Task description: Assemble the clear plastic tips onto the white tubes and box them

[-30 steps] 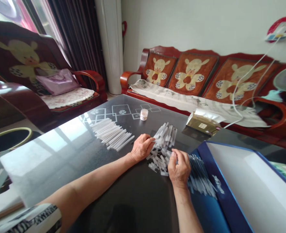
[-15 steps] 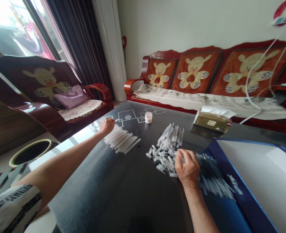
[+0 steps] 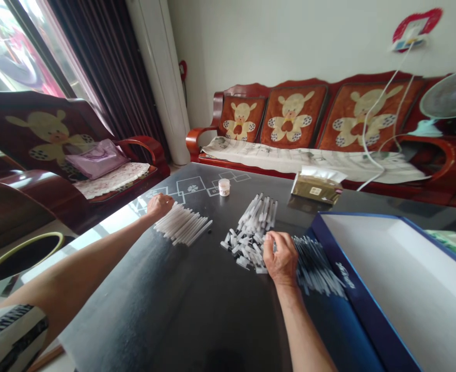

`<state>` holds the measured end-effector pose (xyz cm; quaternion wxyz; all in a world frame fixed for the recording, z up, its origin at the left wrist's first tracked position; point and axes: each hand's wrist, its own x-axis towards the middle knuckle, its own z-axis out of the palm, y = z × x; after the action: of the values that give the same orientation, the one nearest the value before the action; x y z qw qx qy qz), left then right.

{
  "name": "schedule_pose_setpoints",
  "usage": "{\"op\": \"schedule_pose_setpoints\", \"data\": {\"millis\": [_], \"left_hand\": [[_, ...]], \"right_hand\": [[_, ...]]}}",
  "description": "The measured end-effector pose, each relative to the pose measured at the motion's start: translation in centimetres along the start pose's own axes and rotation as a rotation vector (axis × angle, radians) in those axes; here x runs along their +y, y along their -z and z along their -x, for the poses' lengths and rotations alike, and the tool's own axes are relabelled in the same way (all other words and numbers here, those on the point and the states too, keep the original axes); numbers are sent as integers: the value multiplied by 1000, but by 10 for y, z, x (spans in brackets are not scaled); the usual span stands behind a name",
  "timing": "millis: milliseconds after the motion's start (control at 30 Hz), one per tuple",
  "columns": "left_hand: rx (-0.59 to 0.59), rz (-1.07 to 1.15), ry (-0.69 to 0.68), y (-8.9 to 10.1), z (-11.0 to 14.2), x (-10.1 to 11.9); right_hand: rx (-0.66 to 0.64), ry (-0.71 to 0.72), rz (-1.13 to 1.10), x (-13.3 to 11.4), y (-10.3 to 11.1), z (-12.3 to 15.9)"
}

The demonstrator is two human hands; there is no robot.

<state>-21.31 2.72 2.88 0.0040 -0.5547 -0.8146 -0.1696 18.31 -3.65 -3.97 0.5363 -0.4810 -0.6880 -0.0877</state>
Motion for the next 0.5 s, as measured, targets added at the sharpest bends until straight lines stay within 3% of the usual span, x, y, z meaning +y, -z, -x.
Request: {"op": "schedule_pose_setpoints", "data": {"millis": [133, 300, 400, 500], "left_hand": [[-1, 64, -182, -4, 15, 52], [-158, 149, -401, -31, 42, 144], [-209, 173, -447, -48, 53, 192], [-202, 158, -454, -59, 59, 225]], "right_hand": [[-5, -7, -11, -1, 1, 0], [1, -22, -42, -2, 1, 0], [6, -29, -63, -2, 1, 0], [-1, -50, -80, -2, 1, 0]]}}
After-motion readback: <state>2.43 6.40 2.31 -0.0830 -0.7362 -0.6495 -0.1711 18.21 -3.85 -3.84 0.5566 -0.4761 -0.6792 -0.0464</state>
